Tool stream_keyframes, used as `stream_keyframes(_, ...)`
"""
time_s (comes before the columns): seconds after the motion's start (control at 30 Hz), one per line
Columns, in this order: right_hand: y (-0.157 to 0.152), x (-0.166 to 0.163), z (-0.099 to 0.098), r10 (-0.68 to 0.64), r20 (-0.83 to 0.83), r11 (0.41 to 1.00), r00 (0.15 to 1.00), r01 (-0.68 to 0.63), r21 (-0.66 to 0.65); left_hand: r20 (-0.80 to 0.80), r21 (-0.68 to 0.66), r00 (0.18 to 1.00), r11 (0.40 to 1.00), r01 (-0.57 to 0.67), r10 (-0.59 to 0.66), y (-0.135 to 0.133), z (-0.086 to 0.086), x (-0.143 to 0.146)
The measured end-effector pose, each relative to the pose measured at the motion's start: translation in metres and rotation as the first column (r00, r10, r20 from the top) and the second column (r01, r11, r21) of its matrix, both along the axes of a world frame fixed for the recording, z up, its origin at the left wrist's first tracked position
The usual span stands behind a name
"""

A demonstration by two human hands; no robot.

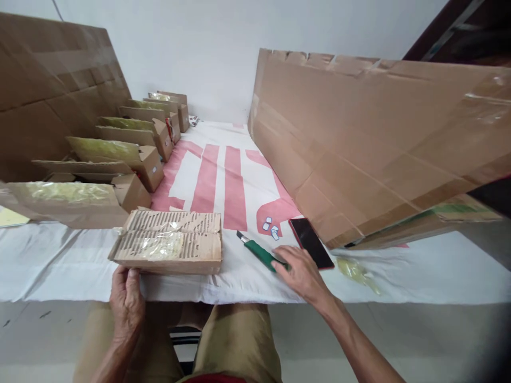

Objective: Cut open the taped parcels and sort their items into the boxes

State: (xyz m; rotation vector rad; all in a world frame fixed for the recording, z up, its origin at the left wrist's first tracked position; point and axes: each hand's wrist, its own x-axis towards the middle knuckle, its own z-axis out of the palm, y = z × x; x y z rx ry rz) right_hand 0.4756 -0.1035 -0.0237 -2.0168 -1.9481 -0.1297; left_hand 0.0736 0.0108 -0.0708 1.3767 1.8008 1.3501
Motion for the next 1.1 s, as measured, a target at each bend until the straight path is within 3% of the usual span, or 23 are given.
stream_keyframes(0.17, 0.008, -0.03, -0.027, 0.0, 0.052, 1.0, 0.999, -0.002, 0.029, 0.115, 0.045, 0.991, 0.997, 0.059, -0.064, 0.002, 0.003, 0.006)
stream_keyframes(0.23, 0.01, -0.03, -0.029, -0.016, -0.048, 0.998, 0.999, 0.019, 0.055, 0.21, 0.067, 0.973, 0.995, 0.081, -0.093, -0.001, 0.001, 0.005)
stream_keyframes(0.3, 0.006, -0.027, -0.025, -0.043, -0.259, 0.995, 0.965, 0.065, 0.077, 0.304, 0.09, 0.946, 0.992, 0.087, -0.111, -0.004, 0.0, 0.002)
stream_keyframes(0.37, -0.002, -0.026, -0.017, -0.127, -0.53, 0.986, 0.838, 0.163, 0.022, 0.361, 0.102, 0.927, 0.992, 0.069, -0.102, -0.007, 0.004, -0.002)
stream_keyframes(0.43, -0.009, -0.029, -0.009, -0.247, -0.756, 0.96, 0.606, 0.26, -0.105, 0.375, 0.123, 0.922, 0.991, 0.05, -0.093, -0.005, 0.016, -0.006)
stream_keyframes(0.5, -0.01, -0.037, -0.002, -0.304, -0.874, 0.935, 0.38, 0.296, -0.197, 0.348, 0.161, 0.932, 0.986, 0.048, -0.102, 0.002, 0.034, -0.008)
stream_keyframes(0.53, -0.009, -0.042, 0.001, -0.303, -0.902, 0.931, 0.306, 0.299, -0.211, 0.326, 0.182, 0.938, 0.982, 0.058, -0.116, 0.007, 0.045, -0.007)
stream_keyframes(0.6, -0.002, -0.051, 0.007, -0.276, -0.927, 0.936, 0.254, 0.289, -0.2, 0.264, 0.23, 0.952, 0.969, 0.092, -0.154, 0.019, 0.064, -0.004)
stream_keyframes(0.7, 0.012, -0.06, 0.018, -0.221, -0.924, 0.957, 0.313, 0.251, -0.144, 0.115, 0.314, 0.97, 0.935, 0.168, -0.212, 0.036, 0.079, 0.005)
stream_keyframes(0.8, 0.022, -0.065, 0.033, -0.16, -0.883, 0.978, 0.44, 0.192, -0.082, 0.009, 0.34, 0.965, 0.908, 0.243, -0.262, 0.042, 0.076, 0.012)
stream_keyframes(1.0, 0.046, -0.078, 0.08, -0.092, -0.732, 0.995, 0.675, 0.081, -0.05, 0.048, 0.347, 0.972, 0.917, 0.199, -0.229, 0.039, 0.065, 0.018)
stream_keyframes(1.1, 0.069, -0.093, 0.109, 0.027, -0.625, 0.997, 0.78, -0.07, -0.044, 0.047, 0.348, 0.968, 0.913, 0.214, -0.245, 0.042, 0.063, 0.019)
